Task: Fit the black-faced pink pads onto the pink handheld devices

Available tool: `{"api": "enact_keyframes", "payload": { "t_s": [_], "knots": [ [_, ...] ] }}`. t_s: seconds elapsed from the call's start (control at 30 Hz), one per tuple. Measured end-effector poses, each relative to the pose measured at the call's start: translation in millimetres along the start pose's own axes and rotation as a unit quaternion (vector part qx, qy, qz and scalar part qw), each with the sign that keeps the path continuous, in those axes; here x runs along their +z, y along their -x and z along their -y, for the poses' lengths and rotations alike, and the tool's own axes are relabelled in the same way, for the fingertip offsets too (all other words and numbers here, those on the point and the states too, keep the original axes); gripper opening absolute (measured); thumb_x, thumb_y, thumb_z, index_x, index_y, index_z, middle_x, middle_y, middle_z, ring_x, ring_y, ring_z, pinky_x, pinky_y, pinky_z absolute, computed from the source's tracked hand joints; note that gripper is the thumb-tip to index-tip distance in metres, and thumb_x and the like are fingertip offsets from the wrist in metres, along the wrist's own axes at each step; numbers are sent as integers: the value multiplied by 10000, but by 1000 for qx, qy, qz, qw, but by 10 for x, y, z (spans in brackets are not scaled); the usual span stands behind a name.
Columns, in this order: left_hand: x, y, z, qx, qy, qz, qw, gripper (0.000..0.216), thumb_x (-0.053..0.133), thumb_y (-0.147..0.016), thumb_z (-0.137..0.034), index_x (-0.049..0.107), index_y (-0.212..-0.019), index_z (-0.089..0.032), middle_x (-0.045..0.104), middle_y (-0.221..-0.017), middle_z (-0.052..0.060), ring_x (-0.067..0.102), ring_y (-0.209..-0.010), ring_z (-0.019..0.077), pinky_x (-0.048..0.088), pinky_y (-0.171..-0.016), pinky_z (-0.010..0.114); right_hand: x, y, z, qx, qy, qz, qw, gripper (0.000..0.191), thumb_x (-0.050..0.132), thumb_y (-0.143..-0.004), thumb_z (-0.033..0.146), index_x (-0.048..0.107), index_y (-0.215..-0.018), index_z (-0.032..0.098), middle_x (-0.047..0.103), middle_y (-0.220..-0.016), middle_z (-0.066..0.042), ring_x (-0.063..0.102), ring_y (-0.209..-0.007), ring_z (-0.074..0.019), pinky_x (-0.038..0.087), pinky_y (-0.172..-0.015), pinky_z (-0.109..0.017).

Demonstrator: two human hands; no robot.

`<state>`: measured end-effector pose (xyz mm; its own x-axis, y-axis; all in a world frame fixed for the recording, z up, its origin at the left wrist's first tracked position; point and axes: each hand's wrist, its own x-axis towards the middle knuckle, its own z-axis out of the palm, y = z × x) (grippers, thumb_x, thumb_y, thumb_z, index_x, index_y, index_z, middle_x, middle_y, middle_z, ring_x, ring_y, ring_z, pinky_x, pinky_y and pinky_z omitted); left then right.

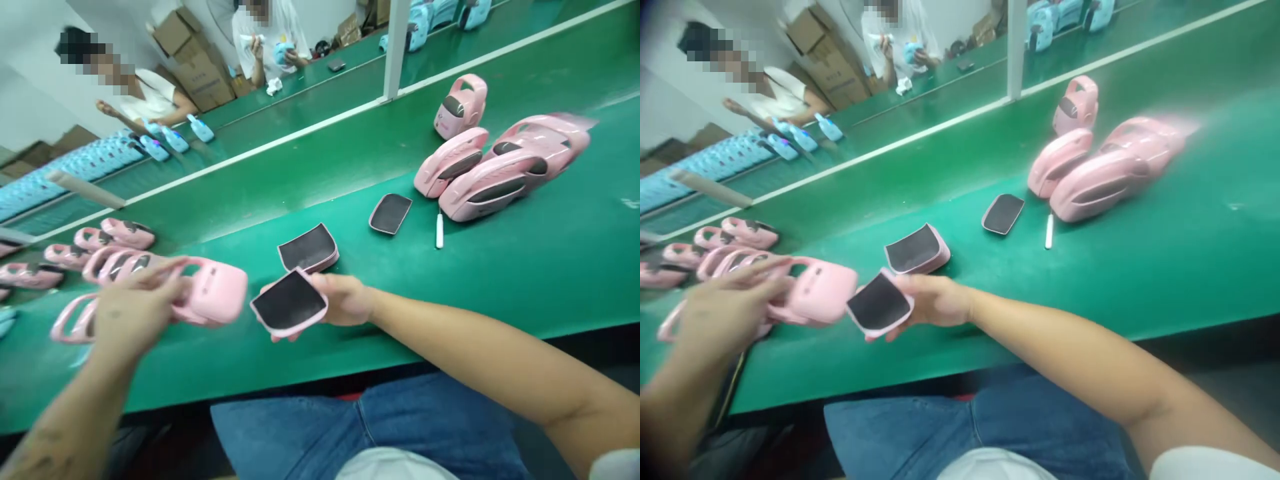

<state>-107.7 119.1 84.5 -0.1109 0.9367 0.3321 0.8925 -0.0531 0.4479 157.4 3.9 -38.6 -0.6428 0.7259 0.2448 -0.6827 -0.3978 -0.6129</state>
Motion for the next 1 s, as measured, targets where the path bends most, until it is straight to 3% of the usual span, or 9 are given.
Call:
{"api": "enact_keyframes", "payload": {
  "t_s": [0.07, 0.17, 0.33, 0.43, 0.53, 0.63, 0.73, 0.83, 1.0],
  "knots": [
    [12, 549, 14, -13, 39, 87, 995, 388, 730, -693, -400, 841, -1057, -323, 626, -539, -83, 535, -475, 121, 440, -456, 222, 71, 43, 94, -32, -15, -40, 999, 726, 588, -872, 721, 629, -1343, 170, 750, -1250, -138, 729, -1103, -327, 538, -954, -460],
    [70, 1164, -97, 1, 84, 117, 990, 365, 676, -764, -345, 841, -1085, -297, 634, -588, -44, 568, -526, 143, 467, -491, 243, 130, 62, 151, -69, -26, -118, 990, 690, 503, -936, 707, 615, -1371, 183, 745, -1295, -130, 686, -1226, -350, 501, -1035, -510],
    [17, 1578, -350, -28, 159, 197, 967, 430, 675, -864, -408, 769, -1246, -237, 623, -625, -30, 569, -487, 133, 497, -479, 242, 144, 49, 60, -68, -21, -134, 988, 677, 538, -918, 714, 680, -1313, 183, 774, -1245, -126, 693, -1225, -354, 480, -1068, -503],
    [-123, 1527, -329, -70, 237, 273, 930, 620, 673, -871, -428, 627, -1428, -160, 650, -660, -17, 624, -497, 159, 537, -467, 266, 131, 49, 7, -56, -20, -128, 990, 649, 541, -915, 709, 716, -1259, 187, 798, -1177, -119, 708, -1195, -342, 471, -1090, -502],
    [-175, 1275, -126, -43, 247, 281, 926, 623, 693, -841, -366, 621, -1412, -128, 710, -761, 32, 689, -594, 194, 575, -495, 287, 107, 48, -1, -48, -24, -132, 990, 617, 545, -912, 687, 722, -1232, 190, 806, -1132, -113, 716, -1170, -334, 467, -1104, -515],
    [-47, 961, 104, 68, 210, 323, 920, 663, 786, -768, -288, 638, -1408, -195, 732, -1248, 126, 740, -1077, 274, 648, -864, 366, 74, 44, 27, -36, -13, -127, 991, 641, 545, -883, 712, 724, -1198, 183, 803, -1131, -120, 730, -1126, -345, 465, -1105, -525],
    [163, 756, 184, 129, 229, 466, 845, 954, 863, -741, -310, 437, -1594, -278, 518, -1597, 128, 512, -1466, 348, 482, -1181, 475, 63, 49, 93, -32, 9, -110, 993, 653, 533, -868, 736, 718, -1183, 195, 803, -1122, -113, 743, -1089, -348, 474, -1091, -529],
    [305, 696, 156, 149, 249, 541, 789, 1007, 897, -731, -370, 415, -1609, -268, 540, -1576, 139, 502, -1472, 378, 450, -1200, 507, 145, 82, 228, -33, 37, -89, 995, 690, 499, -867, 766, 694, -1231, 213, 796, -1148, -102, 732, -1135, -348, 495, -1072, -527],
    [358, 907, 193, 200, 206, 552, 783, 920, 977, -592, -388, 621, -1427, -241, 654, -1371, 127, 638, -1268, 362, 517, -1102, 511, 569, 278, 539, -83, 110, -120, 983, 826, 443, -842, 879, 674, -1307, 237, 747, -1303, -116, 691, -1241, -381, 566, -974, -566]
  ]
}}
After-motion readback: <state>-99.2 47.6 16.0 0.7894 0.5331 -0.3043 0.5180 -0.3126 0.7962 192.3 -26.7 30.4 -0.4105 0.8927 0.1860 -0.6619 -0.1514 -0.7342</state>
